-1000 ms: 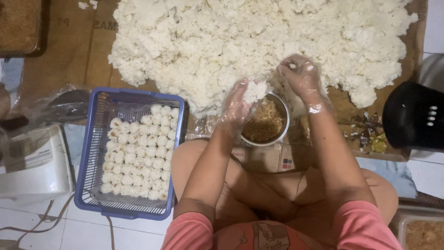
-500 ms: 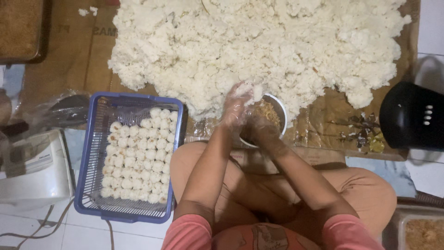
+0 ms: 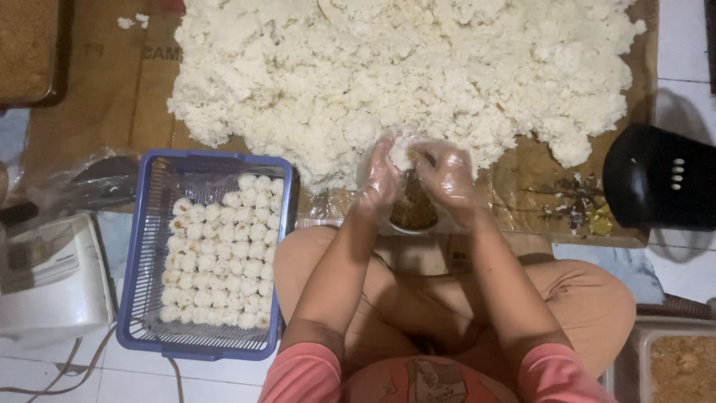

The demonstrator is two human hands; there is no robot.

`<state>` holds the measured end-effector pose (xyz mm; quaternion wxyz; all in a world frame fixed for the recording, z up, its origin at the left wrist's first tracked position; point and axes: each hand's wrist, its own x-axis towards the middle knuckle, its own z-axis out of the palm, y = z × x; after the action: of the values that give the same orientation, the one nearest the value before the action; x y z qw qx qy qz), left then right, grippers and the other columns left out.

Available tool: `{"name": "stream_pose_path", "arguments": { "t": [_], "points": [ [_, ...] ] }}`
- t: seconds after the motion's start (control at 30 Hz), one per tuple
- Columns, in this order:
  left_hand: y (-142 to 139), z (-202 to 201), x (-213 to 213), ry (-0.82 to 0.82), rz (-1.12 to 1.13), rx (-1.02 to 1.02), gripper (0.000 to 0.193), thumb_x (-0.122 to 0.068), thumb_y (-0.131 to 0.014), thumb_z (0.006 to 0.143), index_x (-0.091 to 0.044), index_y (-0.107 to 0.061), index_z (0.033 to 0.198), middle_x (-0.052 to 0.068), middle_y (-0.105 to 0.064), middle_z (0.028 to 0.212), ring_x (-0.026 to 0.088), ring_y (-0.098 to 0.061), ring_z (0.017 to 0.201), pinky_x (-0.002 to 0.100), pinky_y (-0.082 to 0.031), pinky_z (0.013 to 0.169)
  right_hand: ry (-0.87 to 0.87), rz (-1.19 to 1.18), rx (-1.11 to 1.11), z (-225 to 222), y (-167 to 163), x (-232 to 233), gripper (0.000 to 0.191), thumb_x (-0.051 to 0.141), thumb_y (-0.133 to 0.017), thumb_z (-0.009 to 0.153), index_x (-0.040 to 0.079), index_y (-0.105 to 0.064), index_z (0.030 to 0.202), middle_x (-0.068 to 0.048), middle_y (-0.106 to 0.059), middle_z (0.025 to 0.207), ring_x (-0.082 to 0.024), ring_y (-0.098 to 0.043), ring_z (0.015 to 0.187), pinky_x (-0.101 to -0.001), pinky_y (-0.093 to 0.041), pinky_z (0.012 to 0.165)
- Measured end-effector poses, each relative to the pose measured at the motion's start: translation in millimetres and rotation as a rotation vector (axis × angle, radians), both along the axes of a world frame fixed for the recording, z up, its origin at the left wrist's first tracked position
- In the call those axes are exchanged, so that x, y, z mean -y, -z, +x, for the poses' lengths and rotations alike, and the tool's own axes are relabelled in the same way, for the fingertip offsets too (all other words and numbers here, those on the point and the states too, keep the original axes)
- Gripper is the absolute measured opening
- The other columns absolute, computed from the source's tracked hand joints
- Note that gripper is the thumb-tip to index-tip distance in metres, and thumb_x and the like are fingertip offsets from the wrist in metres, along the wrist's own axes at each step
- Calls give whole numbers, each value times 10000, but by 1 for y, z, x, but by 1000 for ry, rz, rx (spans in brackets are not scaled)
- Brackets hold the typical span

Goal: The person sits on the floor and forms round puffed-rice balls by hand, pressing a portion of puffed rice together with a brown filling from a bowl, then places each finished ball into a blue plastic basket alongside many similar balls.

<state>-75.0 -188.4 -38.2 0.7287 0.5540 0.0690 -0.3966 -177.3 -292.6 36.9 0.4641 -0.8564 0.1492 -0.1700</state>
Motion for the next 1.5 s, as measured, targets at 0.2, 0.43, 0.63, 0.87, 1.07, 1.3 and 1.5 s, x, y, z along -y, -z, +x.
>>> {"name": "stream_pose_path", "arguments": {
  "t": [0.2, 0.43, 0.63, 0.87, 1.07, 1.3, 1.5],
  "points": [
    [-22, -1, -5, -8, 39, -16, 468, -178, -569, 1038, -142, -564, 1505, 218, -610, 1091, 320, -462, 936, 484, -362, 815, 105, -180, -186, 24, -15, -16, 153, 131, -728, 967, -20, -737, 991, -196, -737, 916, -276, -692, 784, -427, -565, 736],
    [-45, -6, -14, -139, -151, -122, 471, -274, -529, 993, -144, -502, 1445, 113, -651, 1214, 239, -611, 1139, 397, -484, 943, 290, 166, -344, 6, 9, 16, 144, 182, -704, 976, 134, -784, 1085, -95, -775, 1004, -155, -612, 708, -271, -524, 624],
    [-32, -8, -8, -67, -241, -101, 431, -414, -479, 1034, -113, -544, 1336, 124, -668, 1153, 240, -664, 1027, 388, -559, 831, 292, 519, -105, -2, 46, 9, 270, 130, -574, 966, 187, -729, 1179, -87, -747, 1155, -127, -701, 791, -247, -614, 679],
    [-15, -5, -7, -13, 128, -131, 469, -437, -449, 1022, -88, -667, 1247, 136, -681, 1102, 215, -654, 892, 349, -588, 740, 93, -76, 327, 11, 50, -37, 134, 97, -717, 970, 27, -748, 1080, -200, -645, 1160, -272, -686, 1017, -356, -609, 833],
    [-33, -1, -11, 141, 234, 10, 883, -776, -195, 936, -140, -588, 1404, 161, -590, 1417, 309, -537, 1306, 469, -385, 1112, -67, -716, 335, 20, 28, -42, 173, 152, -690, 955, 45, -700, 1090, -172, -672, 1110, -302, -681, 992, -410, -591, 819],
    [-23, 3, -3, 260, 381, 33, 951, -801, -183, 947, -72, -416, 1512, 302, -442, 1520, 473, -383, 1405, 672, -339, 1125, -167, -336, 207, 29, 55, -12, 223, 255, -622, 1005, 51, -681, 1073, -138, -678, 992, -291, -651, 906, -450, -555, 776],
    [27, 3, 1, 88, 250, 32, 816, -730, -323, 1003, -82, -573, 1432, 190, -638, 1170, 304, -616, 1043, 507, -488, 923, 402, 734, -263, 62, 81, 2, 443, 401, -505, 1121, 28, -625, 916, -123, -606, 846, -258, -551, 738, -466, -497, 716]
  ]
}}
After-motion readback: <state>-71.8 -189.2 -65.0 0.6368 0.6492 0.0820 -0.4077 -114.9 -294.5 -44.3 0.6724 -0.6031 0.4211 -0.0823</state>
